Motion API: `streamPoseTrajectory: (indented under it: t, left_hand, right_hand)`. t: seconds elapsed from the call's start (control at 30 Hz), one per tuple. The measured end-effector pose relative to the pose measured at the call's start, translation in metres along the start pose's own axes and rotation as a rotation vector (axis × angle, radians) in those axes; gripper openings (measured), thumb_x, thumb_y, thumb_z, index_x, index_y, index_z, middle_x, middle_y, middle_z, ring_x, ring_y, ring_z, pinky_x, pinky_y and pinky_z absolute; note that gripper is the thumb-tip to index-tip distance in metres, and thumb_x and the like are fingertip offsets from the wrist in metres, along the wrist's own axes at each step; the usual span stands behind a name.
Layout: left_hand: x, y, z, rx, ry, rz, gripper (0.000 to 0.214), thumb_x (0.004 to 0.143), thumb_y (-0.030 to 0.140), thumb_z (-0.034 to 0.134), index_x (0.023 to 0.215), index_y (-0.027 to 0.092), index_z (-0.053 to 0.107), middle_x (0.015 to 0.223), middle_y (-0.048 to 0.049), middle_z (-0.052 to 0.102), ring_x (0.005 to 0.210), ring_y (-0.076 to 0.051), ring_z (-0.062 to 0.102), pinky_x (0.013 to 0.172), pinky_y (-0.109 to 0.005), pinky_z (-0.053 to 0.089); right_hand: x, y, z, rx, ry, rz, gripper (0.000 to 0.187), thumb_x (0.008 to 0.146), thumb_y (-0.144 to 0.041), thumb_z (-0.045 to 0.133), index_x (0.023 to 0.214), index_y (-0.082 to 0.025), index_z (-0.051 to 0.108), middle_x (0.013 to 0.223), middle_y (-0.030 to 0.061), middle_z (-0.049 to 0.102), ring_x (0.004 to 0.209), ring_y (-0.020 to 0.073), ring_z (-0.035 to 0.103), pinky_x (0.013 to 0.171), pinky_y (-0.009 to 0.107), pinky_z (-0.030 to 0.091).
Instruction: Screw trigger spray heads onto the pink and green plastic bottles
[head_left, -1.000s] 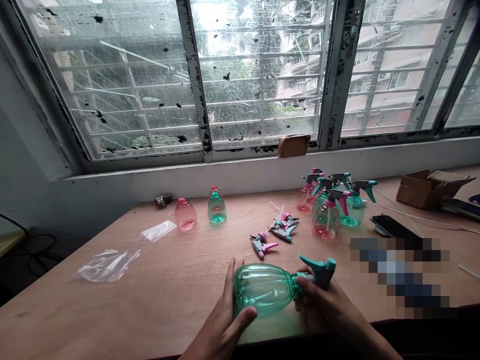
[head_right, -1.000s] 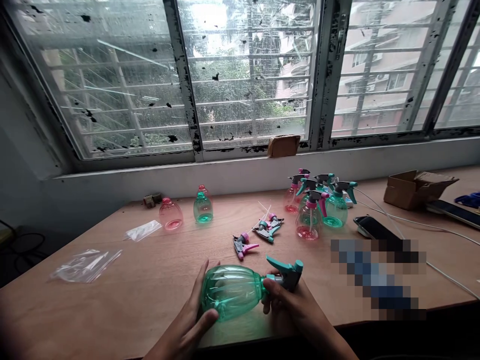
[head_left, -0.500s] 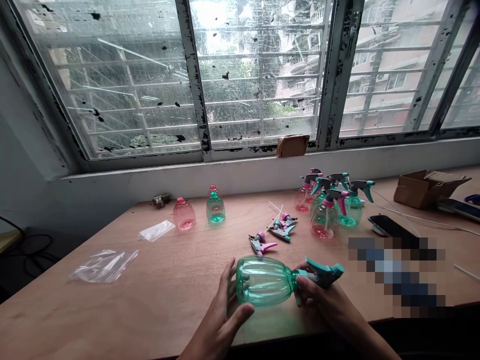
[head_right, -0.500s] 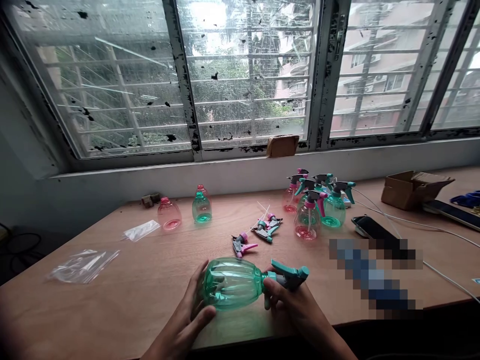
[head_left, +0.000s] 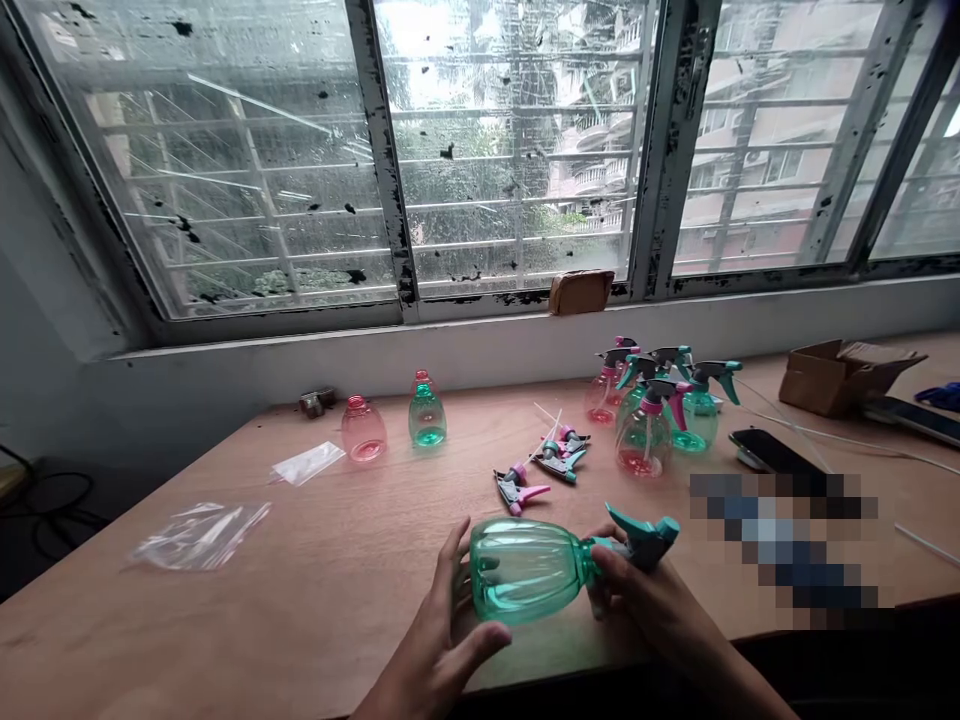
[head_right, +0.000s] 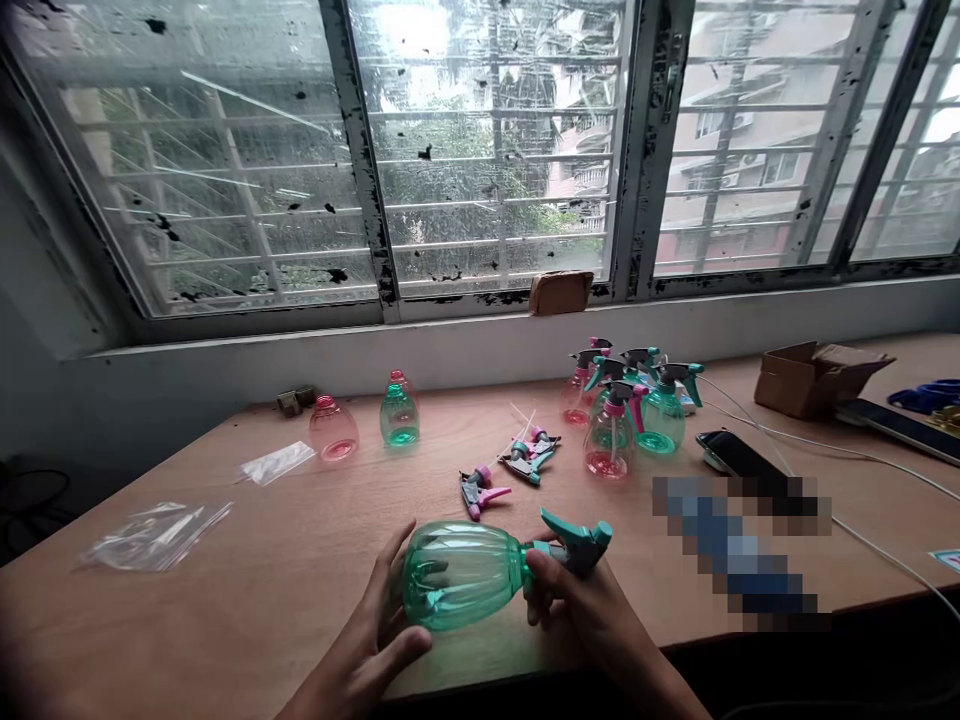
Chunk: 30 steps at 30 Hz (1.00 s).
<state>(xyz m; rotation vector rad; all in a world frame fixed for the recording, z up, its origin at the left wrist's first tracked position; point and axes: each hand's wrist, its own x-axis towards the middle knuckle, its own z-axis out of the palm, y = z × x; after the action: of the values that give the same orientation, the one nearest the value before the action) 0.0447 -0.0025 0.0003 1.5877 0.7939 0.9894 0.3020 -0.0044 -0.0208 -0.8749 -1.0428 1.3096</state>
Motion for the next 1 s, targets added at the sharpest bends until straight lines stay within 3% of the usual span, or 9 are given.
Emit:
streamPoseTrajectory:
  t: [0.1, 0.17, 0.3, 0.37, 0.5, 0.63, 0.73, 0.9, 1.0]
  left_hand:
    - [0.000, 0.006, -0.002, 0.112, 0.030, -0.042, 0.078, 0.090, 0.060, 0.056, 0.153, 0.024, 0.028, 0.159, -0.0131, 0.037, 0.146, -0.035, 0.034, 0.121, -0.053, 0.024]
    - [0.001, 0.010, -0.002, 0.161, 0.025, -0.056, 0.074, 0.090, 0.056, 0.060, 0.151, 0.025, 0.034, 0.160, -0.0104, 0.038, 0.149, -0.034, 0.028, 0.124, -0.051, 0.017]
    - [0.002, 0.009, 0.002, 0.014, -0.012, -0.036, 0.083, 0.086, 0.044, 0.072, 0.153, 0.039, 0.023, 0.162, -0.0037, 0.035, 0.145, -0.031, 0.038, 0.120, -0.046, 0.029]
    - [0.001, 0.006, 0.003, -0.023, -0.032, -0.019, 0.085, 0.085, 0.042, 0.073, 0.153, 0.043, 0.020, 0.162, -0.0025, 0.036, 0.143, -0.030, 0.041, 0.121, -0.047, 0.027]
    - [-0.001, 0.003, 0.001, -0.028, -0.008, -0.023, 0.097, 0.084, 0.052, 0.071, 0.156, 0.035, 0.009, 0.165, -0.0075, 0.028, 0.147, -0.032, 0.034, 0.121, -0.048, 0.025]
    - [-0.002, 0.008, -0.002, 0.119, 0.053, -0.091, 0.085, 0.086, 0.065, 0.056, 0.154, 0.022, 0.028, 0.164, -0.0113, 0.030, 0.151, -0.034, 0.021, 0.124, -0.053, 0.009]
    - [-0.002, 0.012, -0.002, 0.146, 0.035, -0.056, 0.084, 0.084, 0.064, 0.060, 0.153, 0.026, 0.032, 0.160, -0.0107, 0.037, 0.148, -0.036, 0.029, 0.123, -0.055, 0.018]
    - [0.000, 0.006, -0.001, 0.167, -0.044, -0.002, 0.074, 0.084, 0.048, 0.071, 0.149, 0.038, 0.036, 0.160, -0.0053, 0.036, 0.146, -0.036, 0.033, 0.117, -0.049, 0.035]
    - [-0.001, -0.002, -0.001, 0.339, -0.018, 0.056, 0.106, 0.074, 0.023, 0.084, 0.153, 0.044, 0.018, 0.165, -0.0031, 0.026, 0.151, -0.034, 0.022, 0.121, -0.052, 0.025]
  right_hand:
    - [-0.002, -0.003, 0.003, -0.007, -0.027, -0.015, 0.035, 0.079, -0.049, 0.077, 0.091, -0.018, 0.065, 0.054, -0.0022, 0.069, 0.048, 0.0152, 0.064, 0.044, 0.022, 0.040]
    - [-0.002, -0.004, 0.004, -0.012, -0.025, -0.020, 0.036, 0.078, -0.049, 0.077, 0.091, -0.018, 0.066, 0.054, -0.0021, 0.069, 0.048, 0.0154, 0.064, 0.044, 0.022, 0.041]
    - [0.000, -0.002, 0.002, -0.014, 0.008, -0.023, 0.034, 0.082, -0.051, 0.073, 0.089, -0.019, 0.063, 0.056, -0.0010, 0.072, 0.046, 0.0159, 0.065, 0.044, 0.023, 0.042]
    - [0.001, -0.001, 0.001, -0.012, 0.013, -0.014, 0.034, 0.083, -0.051, 0.072, 0.091, -0.019, 0.061, 0.056, -0.0008, 0.072, 0.047, 0.0161, 0.065, 0.045, 0.023, 0.041]
    - [-0.001, -0.001, 0.000, -0.026, -0.012, -0.014, 0.037, 0.081, -0.051, 0.073, 0.095, -0.018, 0.064, 0.058, -0.0005, 0.072, 0.049, 0.0155, 0.064, 0.046, 0.023, 0.041]
    - [-0.003, -0.003, 0.001, -0.043, -0.029, -0.009, 0.040, 0.079, -0.053, 0.074, 0.095, -0.018, 0.066, 0.054, 0.0001, 0.071, 0.049, 0.0165, 0.062, 0.047, 0.025, 0.043]
    - [-0.002, -0.001, 0.000, -0.036, -0.020, -0.007, 0.041, 0.077, -0.053, 0.077, 0.093, -0.018, 0.065, 0.053, 0.0002, 0.071, 0.048, 0.0172, 0.063, 0.045, 0.025, 0.041]
    - [0.001, 0.001, 0.000, 0.006, 0.003, 0.014, 0.037, 0.077, -0.050, 0.078, 0.086, -0.018, 0.063, 0.055, -0.0008, 0.071, 0.045, 0.0147, 0.063, 0.047, 0.024, 0.041]
    - [0.002, 0.000, 0.001, 0.020, 0.010, 0.053, 0.036, 0.077, -0.050, 0.078, 0.076, -0.019, 0.060, 0.050, -0.0018, 0.068, 0.039, 0.0124, 0.057, 0.042, 0.023, 0.038]
